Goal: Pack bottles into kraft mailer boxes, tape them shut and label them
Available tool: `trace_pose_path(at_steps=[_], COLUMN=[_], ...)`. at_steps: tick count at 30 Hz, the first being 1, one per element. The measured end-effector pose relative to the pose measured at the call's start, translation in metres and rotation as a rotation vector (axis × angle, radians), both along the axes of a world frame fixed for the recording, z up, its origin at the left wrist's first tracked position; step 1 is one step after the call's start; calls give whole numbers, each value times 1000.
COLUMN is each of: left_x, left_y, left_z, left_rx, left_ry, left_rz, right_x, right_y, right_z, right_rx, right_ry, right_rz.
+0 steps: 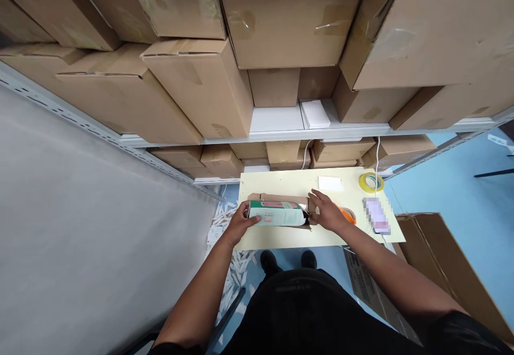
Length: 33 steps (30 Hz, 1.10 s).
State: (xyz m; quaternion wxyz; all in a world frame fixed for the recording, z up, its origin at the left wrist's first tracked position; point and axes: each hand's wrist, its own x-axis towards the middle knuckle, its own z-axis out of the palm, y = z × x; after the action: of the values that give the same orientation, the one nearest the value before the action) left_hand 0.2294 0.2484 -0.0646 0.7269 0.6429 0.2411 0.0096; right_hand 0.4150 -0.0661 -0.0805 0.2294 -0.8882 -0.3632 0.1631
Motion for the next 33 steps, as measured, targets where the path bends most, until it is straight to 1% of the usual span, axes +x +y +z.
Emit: trace_pose_path(at_steps=[2,4,6,9,12,16,18,20,22,23,25,27,30,33], left_x=[-7,-13,-17,-20,-20,-17,-13,-7,2,8,20,33,50,65], left_y=[7,12,16,15,14,14,14,12,8,5,-1,-8,-22,-34], left_z=[3,4,5,4,4,8,10,9,7,6,4,5,11,21], left_rx=[-41,-68,-95,-120,-114,-81,-60,-22,54,115,296,521,813,968], left_ry=[-17,-29,-36,-44,-34,-1,15,38,76,105,189,279,357,458], left_rz=[3,5,11,32,36,38,30,-5,-39,-49,-57,-89,-193,-271], right_x=[8,11,10,8,11,26,33,37,38,37,35,32,29,27], right_y=[9,25,43,64,70,64,61,59,58,58,57,56,55,55], right_z=[14,25,31,30,25,22,21,17,13,11,7,4,3,3], right_rx=[-91,-200,-321,-441,-428,-338,-272,-177,-84,-55,-18,-4,-6,-5], right_ry=[-58,-100,-127,-167,-136,-38,-26,22,96,118,127,125,141,124], right_rz=[138,237,279,272,240,167,106,-4,-108,-136,-155,-169,-189,-181])
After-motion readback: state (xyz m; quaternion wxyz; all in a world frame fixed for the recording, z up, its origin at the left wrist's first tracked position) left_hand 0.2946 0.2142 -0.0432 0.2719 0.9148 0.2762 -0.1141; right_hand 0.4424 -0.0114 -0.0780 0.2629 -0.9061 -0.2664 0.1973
